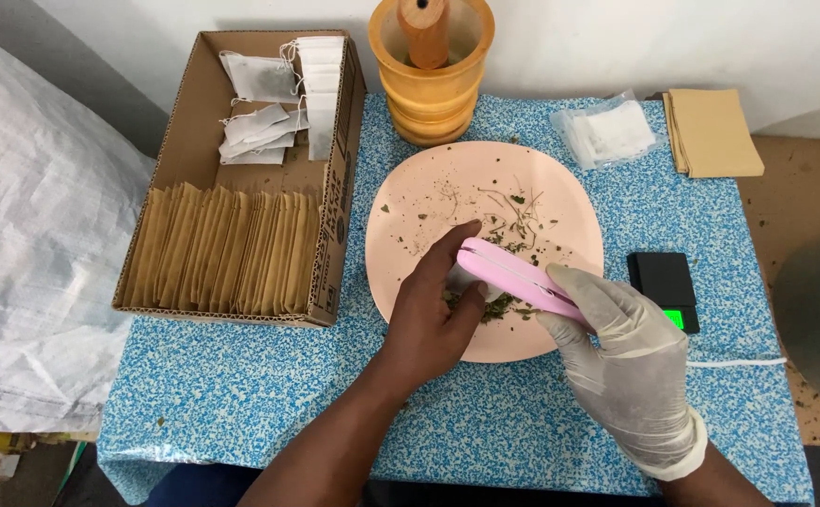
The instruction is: The person fills a white tea bag with dried herbs using a plastic spoon, weighs it on a digital scale, and seals it with a pink heat sealer. They then place the sealed tea bag into a brown paper packet and seal the packet with the same heat sealer.
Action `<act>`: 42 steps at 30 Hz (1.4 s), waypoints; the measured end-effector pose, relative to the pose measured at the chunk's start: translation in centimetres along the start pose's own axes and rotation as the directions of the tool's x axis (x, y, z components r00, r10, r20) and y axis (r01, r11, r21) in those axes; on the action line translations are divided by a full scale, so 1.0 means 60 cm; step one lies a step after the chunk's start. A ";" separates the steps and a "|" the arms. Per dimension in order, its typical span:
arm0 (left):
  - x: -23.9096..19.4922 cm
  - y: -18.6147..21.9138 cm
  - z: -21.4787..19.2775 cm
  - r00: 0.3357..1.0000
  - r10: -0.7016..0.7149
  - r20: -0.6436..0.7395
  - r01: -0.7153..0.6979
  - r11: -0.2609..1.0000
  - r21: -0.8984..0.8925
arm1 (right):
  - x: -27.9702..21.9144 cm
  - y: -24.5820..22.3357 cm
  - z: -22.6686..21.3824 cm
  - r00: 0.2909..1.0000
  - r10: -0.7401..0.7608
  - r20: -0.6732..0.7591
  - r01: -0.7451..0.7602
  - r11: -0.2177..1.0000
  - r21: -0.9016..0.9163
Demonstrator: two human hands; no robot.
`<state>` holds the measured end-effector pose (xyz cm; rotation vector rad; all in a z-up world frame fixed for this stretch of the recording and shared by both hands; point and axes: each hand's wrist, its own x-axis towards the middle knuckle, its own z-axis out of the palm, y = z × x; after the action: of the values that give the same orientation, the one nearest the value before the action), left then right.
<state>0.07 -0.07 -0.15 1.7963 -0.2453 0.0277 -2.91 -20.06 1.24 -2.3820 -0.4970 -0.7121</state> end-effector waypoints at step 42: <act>0.001 -0.009 -0.001 1.000 0.008 -0.007 -0.008 0.999 -0.034 | 0.052 0.001 -0.069 0.946 0.323 -0.013 -0.323 0.946 0.032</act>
<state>0.21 0.09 -0.65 1.7607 -0.2463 0.0353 -1.95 -22.19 5.86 -2.3488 -0.1007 -0.5708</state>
